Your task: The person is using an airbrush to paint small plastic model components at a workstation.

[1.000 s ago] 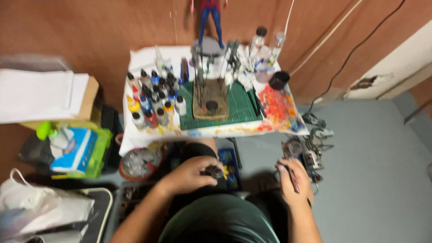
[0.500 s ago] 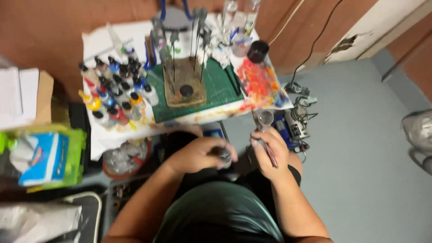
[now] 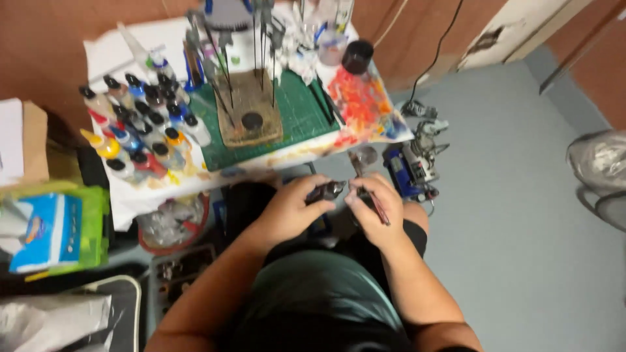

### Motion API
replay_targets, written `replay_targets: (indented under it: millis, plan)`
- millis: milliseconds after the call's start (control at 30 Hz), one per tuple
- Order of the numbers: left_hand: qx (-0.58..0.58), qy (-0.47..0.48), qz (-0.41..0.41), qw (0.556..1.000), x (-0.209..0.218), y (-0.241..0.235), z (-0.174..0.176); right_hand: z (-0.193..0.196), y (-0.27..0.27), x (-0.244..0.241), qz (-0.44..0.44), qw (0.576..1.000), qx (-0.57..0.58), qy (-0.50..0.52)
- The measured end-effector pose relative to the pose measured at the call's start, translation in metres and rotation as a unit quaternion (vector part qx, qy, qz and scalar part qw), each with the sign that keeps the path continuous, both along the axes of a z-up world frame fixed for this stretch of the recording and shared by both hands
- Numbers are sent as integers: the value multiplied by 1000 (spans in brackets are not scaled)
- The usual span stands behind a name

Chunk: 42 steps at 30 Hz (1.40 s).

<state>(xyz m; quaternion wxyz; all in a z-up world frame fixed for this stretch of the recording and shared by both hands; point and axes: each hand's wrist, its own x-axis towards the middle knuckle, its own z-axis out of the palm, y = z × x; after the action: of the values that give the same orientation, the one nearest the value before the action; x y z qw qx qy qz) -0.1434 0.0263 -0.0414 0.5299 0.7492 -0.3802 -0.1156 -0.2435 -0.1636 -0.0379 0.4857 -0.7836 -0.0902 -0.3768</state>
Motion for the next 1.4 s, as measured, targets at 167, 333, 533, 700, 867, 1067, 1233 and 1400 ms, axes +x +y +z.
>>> replay_targets:
  millis: [167, 333, 533, 700, 867, 1067, 1233, 1400]
  plan:
    - [12, -104, 13, 994, -11, -6, -13, -14, 10, 0, -17, 999, 44, 10]
    - [12, -285, 69, 956, -17, -6, -18, -27, 13, -4, -44, 997, 62, 21]
    - [2, -244, 6, 970, -18, 1, -2, -22, 3, -7, 15, 998, 64, 15]
    - [-5, -165, -95, 982, -15, 5, 8, -7, -6, -11, 111, 994, -1, 16]
    - [-1, -241, -63, 969, -14, 1, 0, -29, -8, -12, 51, 998, 24, 17]
    - [6, -266, -68, 962, -13, 1, -4, -41, -2, -16, 25, 998, 57, -3]
    - [-20, -252, -79, 964, 2, 10, 9, -47, -7, -16, -1, 998, -41, -57]
    - [-10, -325, -54, 944, 20, 18, 41, -51, -5, -20, -32, 994, -66, -80]
